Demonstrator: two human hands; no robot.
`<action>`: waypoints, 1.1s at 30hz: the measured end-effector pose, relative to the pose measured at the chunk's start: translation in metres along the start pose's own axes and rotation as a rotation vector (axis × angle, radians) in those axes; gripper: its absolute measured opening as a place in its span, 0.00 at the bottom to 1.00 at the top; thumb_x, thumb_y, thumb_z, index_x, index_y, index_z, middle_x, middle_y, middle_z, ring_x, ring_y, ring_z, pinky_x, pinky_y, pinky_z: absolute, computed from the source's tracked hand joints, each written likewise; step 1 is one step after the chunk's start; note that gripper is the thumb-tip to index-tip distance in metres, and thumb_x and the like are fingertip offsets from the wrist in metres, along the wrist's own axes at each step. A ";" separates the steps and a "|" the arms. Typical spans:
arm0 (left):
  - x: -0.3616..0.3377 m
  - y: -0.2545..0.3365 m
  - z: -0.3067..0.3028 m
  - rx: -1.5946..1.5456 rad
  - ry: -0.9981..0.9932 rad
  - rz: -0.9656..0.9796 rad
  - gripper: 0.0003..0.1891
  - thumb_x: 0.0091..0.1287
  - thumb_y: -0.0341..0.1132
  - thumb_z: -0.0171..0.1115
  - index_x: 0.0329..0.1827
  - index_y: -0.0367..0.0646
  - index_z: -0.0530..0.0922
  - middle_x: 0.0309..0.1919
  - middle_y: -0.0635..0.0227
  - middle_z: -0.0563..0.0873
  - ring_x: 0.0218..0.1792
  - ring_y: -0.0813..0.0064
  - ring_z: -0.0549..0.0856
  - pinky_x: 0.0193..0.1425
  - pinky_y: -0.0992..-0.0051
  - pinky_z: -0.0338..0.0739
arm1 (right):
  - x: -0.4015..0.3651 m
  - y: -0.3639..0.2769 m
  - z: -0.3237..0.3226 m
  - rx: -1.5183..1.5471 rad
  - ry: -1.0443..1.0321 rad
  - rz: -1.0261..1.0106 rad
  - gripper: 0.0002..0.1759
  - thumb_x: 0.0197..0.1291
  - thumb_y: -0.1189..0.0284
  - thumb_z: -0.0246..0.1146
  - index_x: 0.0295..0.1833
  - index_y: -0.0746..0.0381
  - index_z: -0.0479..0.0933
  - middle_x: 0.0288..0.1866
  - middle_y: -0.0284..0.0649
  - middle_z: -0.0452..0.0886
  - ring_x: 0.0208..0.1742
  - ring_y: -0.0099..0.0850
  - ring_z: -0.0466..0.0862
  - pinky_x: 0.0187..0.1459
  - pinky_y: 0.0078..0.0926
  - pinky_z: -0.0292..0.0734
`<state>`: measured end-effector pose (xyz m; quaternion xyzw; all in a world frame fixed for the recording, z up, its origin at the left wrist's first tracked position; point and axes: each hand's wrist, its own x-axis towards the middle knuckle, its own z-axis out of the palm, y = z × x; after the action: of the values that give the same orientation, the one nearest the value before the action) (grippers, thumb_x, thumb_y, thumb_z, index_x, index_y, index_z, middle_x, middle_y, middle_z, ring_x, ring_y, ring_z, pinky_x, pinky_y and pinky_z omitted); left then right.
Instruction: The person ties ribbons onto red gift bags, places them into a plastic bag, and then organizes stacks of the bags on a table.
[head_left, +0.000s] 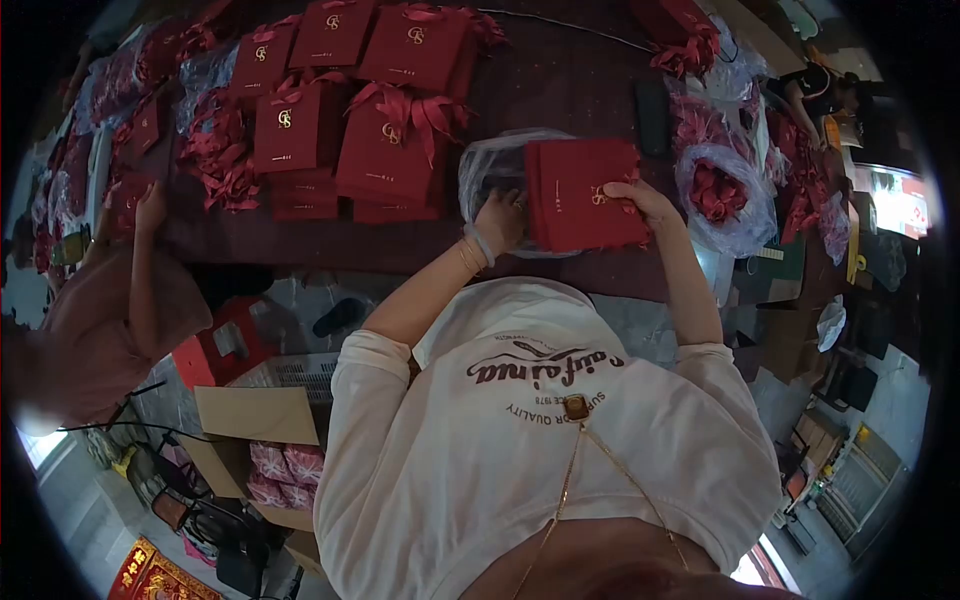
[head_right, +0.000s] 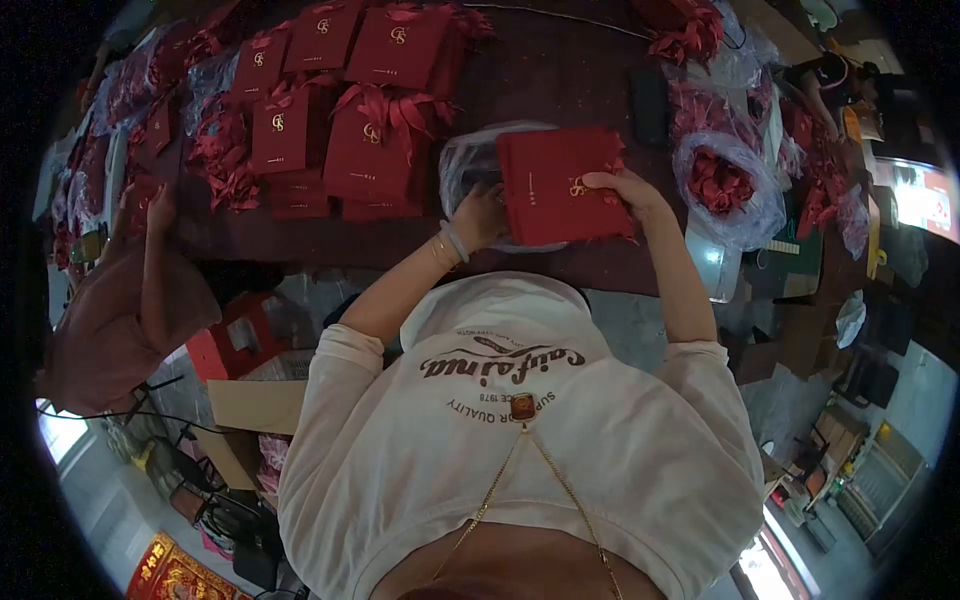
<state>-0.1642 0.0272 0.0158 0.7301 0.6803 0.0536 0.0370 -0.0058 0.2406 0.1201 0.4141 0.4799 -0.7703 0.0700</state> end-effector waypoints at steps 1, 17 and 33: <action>0.002 0.000 0.003 -0.025 0.065 0.000 0.22 0.56 0.44 0.53 0.53 0.46 0.77 0.55 0.61 0.77 0.57 0.63 0.74 0.63 0.61 0.63 | 0.001 0.000 0.007 0.014 -0.079 -0.022 0.37 0.44 0.67 0.73 0.60 0.65 0.66 0.51 0.41 0.78 0.47 0.30 0.80 0.51 0.26 0.76; -0.053 0.001 -0.053 0.051 -0.236 -0.045 0.10 0.55 0.34 0.54 0.29 0.46 0.84 0.31 0.63 0.85 0.40 0.68 0.82 0.61 0.61 0.65 | 0.067 0.041 0.011 -0.092 -0.050 0.282 0.24 0.46 0.68 0.73 0.50 0.63 0.76 0.44 0.38 0.82 0.44 0.27 0.82 0.48 0.26 0.79; -0.014 0.015 -0.025 -1.063 0.476 -1.127 0.21 0.65 0.42 0.53 0.46 0.27 0.74 0.41 0.40 0.79 0.45 0.42 0.77 0.56 0.59 0.69 | 0.058 0.030 0.031 -0.040 -0.059 0.151 0.28 0.47 0.66 0.73 0.54 0.64 0.73 0.47 0.37 0.80 0.46 0.29 0.79 0.51 0.30 0.75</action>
<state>-0.1539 0.0118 0.0417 0.1316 0.8191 0.4969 0.2545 -0.0460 0.2166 0.0652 0.4246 0.4604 -0.7649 0.1504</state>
